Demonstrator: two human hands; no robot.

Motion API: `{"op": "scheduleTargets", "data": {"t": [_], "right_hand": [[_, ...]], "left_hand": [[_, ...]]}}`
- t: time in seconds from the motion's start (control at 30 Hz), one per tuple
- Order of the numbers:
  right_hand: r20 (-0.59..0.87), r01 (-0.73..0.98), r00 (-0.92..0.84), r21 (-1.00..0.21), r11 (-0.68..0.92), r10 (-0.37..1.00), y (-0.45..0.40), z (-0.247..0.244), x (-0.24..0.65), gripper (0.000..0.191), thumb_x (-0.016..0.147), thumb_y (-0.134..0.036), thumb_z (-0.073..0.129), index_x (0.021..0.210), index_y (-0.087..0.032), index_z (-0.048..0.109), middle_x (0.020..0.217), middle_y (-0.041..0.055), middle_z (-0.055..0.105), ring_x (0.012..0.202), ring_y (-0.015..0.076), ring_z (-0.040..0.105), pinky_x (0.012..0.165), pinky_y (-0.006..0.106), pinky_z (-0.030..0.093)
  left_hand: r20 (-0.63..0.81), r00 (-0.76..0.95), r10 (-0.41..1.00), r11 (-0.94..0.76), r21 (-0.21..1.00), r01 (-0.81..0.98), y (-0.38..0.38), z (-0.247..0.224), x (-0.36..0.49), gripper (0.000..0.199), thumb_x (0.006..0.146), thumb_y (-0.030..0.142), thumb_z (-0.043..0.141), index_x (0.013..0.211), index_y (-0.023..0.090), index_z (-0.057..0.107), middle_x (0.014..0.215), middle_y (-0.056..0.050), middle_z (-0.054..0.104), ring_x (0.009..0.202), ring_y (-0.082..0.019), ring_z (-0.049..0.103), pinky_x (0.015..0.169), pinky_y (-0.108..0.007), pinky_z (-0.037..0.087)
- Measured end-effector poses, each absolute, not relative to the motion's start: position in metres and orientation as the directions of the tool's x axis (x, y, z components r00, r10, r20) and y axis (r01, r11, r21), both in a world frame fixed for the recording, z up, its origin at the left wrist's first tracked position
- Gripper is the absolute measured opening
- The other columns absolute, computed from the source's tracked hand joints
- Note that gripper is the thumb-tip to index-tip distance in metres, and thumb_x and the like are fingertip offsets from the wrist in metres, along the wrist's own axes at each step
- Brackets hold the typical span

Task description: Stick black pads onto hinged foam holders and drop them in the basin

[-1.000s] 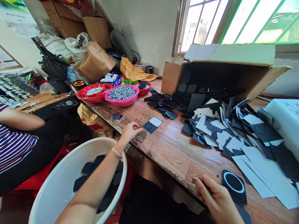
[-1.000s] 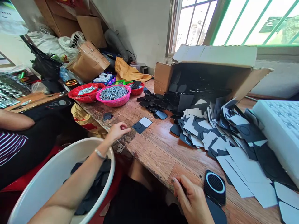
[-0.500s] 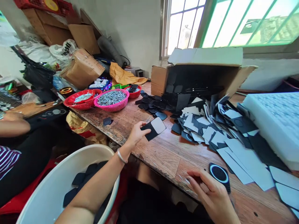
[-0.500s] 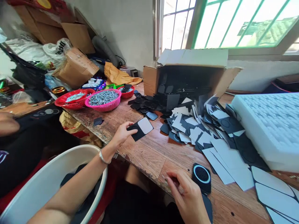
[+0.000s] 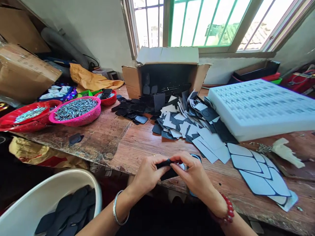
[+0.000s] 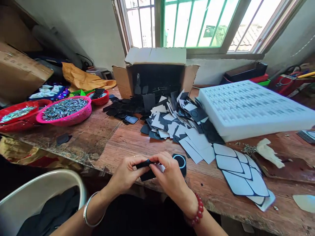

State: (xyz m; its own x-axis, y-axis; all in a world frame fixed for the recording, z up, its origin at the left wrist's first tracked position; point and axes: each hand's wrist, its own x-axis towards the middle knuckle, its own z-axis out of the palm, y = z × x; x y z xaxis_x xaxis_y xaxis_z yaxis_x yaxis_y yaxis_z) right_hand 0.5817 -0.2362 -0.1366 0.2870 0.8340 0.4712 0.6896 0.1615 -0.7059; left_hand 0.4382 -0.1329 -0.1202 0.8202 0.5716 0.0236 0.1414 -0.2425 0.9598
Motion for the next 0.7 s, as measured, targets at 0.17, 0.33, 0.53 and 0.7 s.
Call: {"op": "scheduleTargets", "data": {"t": [0.17, 0.33, 0.53, 0.7], "right_hand": [[0.500, 0.727, 0.316, -0.674, 0.132, 0.806, -0.247, -0.138, 0.581, 0.014, 0.084, -0.006, 0.059, 0.085, -0.020, 0.063, 0.077, 0.0016, 0.065, 0.073, 0.0164, 0.060, 0.066, 0.027, 0.051], [0.657, 0.885, 0.170, -0.430, 0.180, 0.734, -0.253, -0.147, 0.572, 0.021, 0.094, -0.006, 0.048, 0.089, -0.020, 0.062, 0.093, 0.0070, 0.065, 0.086, 0.0187, 0.058, 0.076, 0.033, 0.053], [0.742, 0.924, -0.004, -0.253, 0.286, 0.670, -0.270, -0.146, 0.572, 0.020, 0.092, -0.002, 0.048, 0.088, -0.018, 0.060, 0.095, 0.0088, 0.063, 0.091, 0.0204, 0.057, 0.079, 0.036, 0.054], [0.762, 0.773, 0.420, -0.585, 0.245, 0.494, -0.297, -0.128, 0.587, 0.021, 0.086, -0.002, 0.059, 0.093, -0.022, 0.060, 0.099, 0.0058, 0.057, 0.093, 0.0180, 0.058, 0.082, 0.033, 0.053]], "left_hand": [[0.044, 0.862, 0.505, -0.284, 0.951, 0.118, -0.137, -0.125, 0.443, 0.020, 0.087, 0.026, 0.062, 0.096, 0.022, 0.079, 0.095, -0.004, 0.075, 0.093, -0.021, 0.066, 0.086, -0.029, 0.047], [-0.115, 0.846, 0.521, -0.111, 0.973, 0.201, -0.134, -0.130, 0.450, 0.039, 0.087, 0.049, 0.057, 0.082, 0.016, 0.078, 0.077, -0.004, 0.072, 0.081, -0.022, 0.063, 0.077, -0.030, 0.047], [-0.306, 0.777, 0.551, 0.122, 0.950, 0.288, -0.128, -0.142, 0.457, 0.049, 0.067, 0.063, 0.072, 0.066, 0.014, 0.068, 0.056, 0.002, 0.054, 0.055, -0.012, 0.045, 0.055, -0.024, 0.037], [-0.272, 0.684, 0.677, 0.165, 0.962, 0.219, -0.110, -0.150, 0.462, 0.056, 0.059, 0.070, 0.072, 0.066, 0.016, 0.062, 0.057, 0.004, 0.048, 0.053, -0.011, 0.039, 0.051, -0.023, 0.036]]}}
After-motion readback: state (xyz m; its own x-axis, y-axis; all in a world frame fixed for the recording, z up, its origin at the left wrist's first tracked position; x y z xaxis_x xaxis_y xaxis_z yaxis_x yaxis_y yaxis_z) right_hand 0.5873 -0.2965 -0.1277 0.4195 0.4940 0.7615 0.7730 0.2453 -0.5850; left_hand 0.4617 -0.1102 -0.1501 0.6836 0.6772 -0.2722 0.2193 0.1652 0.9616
